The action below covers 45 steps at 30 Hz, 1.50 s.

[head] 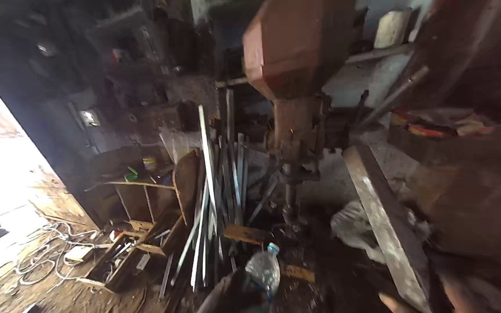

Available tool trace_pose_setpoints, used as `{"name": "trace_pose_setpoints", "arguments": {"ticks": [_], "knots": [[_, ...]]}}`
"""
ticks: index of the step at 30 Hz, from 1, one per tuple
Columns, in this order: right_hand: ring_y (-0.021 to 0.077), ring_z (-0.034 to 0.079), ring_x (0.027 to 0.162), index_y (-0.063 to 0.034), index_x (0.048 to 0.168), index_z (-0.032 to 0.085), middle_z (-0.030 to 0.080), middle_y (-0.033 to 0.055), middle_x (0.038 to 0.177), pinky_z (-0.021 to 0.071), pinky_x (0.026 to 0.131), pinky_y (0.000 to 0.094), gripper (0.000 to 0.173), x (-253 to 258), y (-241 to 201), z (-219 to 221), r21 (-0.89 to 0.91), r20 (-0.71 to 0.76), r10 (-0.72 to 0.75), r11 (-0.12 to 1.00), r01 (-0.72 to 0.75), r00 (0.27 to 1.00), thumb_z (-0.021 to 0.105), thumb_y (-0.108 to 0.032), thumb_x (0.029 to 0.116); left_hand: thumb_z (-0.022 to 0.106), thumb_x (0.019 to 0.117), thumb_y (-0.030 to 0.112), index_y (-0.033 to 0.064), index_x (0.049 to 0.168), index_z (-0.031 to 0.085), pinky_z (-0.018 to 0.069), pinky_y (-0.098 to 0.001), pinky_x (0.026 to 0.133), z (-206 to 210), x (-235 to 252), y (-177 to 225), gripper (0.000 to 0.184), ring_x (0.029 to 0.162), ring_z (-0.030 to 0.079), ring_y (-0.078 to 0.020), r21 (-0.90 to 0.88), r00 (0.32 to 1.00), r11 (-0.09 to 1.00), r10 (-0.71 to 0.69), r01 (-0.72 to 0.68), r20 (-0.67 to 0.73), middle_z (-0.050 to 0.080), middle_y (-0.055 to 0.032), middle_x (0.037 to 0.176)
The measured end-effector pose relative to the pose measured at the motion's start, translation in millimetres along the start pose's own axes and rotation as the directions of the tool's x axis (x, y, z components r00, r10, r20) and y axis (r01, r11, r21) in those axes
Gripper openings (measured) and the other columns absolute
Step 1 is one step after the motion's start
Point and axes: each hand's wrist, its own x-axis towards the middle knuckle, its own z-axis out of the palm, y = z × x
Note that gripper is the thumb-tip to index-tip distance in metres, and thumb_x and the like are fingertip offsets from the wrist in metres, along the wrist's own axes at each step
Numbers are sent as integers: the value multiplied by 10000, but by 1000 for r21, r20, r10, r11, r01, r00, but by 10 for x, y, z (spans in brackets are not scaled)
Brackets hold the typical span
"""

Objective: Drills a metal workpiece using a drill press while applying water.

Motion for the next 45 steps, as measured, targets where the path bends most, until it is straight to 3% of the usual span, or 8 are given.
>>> {"name": "trace_pose_setpoints", "arguments": {"ticks": [2,4,6,11,23,32,41,45], "knots": [[301,585,1299,-52,1609,267,489,235,1506,517,1048,526,1015,-87,89,-6,-67,-34,41,997,-44,999,755,-544,866,813,806,560,133,1409,547,595,-463,944,103,-15,-80,784,1055,704,-189,-73,996,996,-51,57,73,713,-61,1178],[252,715,1005,-206,1607,322,626,150,1348,619,788,543,962,-111,127,23,-88,-88,98,991,-106,991,737,-604,836,811,809,556,140,1366,576,594,-442,941,162,10,-79,734,1043,702,-169,-54,988,993,-95,102,119,715,-38,1155],[212,724,840,-275,1593,339,670,103,1236,629,653,513,906,-106,132,54,-66,-96,109,991,-116,989,723,-591,835,796,809,593,141,1331,604,596,-438,937,181,35,-88,717,1031,704,-160,-12,987,995,-98,100,124,720,-28,1135],[202,725,874,-327,1593,324,668,74,1246,635,692,510,893,-100,138,58,-52,-88,105,993,-109,991,732,-575,839,799,852,503,95,1257,645,609,-397,903,183,79,-78,595,979,721,-167,-163,983,978,-107,132,151,740,-39,1073],[179,721,836,-355,1596,322,685,45,1203,633,662,487,883,-94,154,81,-35,-96,113,993,-117,989,724,-573,840,774,803,639,173,1279,634,592,-425,929,253,321,10,681,1009,705,-136,36,975,992,-125,120,182,728,5,1095],[175,722,869,-356,1600,316,681,46,1233,633,702,490,869,-103,204,100,-34,-104,90,995,-94,991,717,-567,859,785,834,565,136,1282,635,603,-390,913,294,309,29,638,1003,711,-129,-8,980,989,-145,147,137,732,-12,1097],[161,717,905,-368,1599,319,677,33,1241,632,724,465,849,-101,210,110,-26,-102,71,997,-74,992,711,-559,870,786,821,593,150,1262,648,608,-390,908,310,305,-14,641,987,718,-125,-4,981,990,-138,140,138,741,0,1069],[163,713,856,-364,1599,320,679,36,1219,630,687,458,850,-97,218,125,-19,-109,71,997,-73,992,712,-553,870,780,825,595,158,1255,654,604,-398,920,317,309,-41,625,995,717,-124,3,982,992,-126,126,140,741,3,1075]]}}
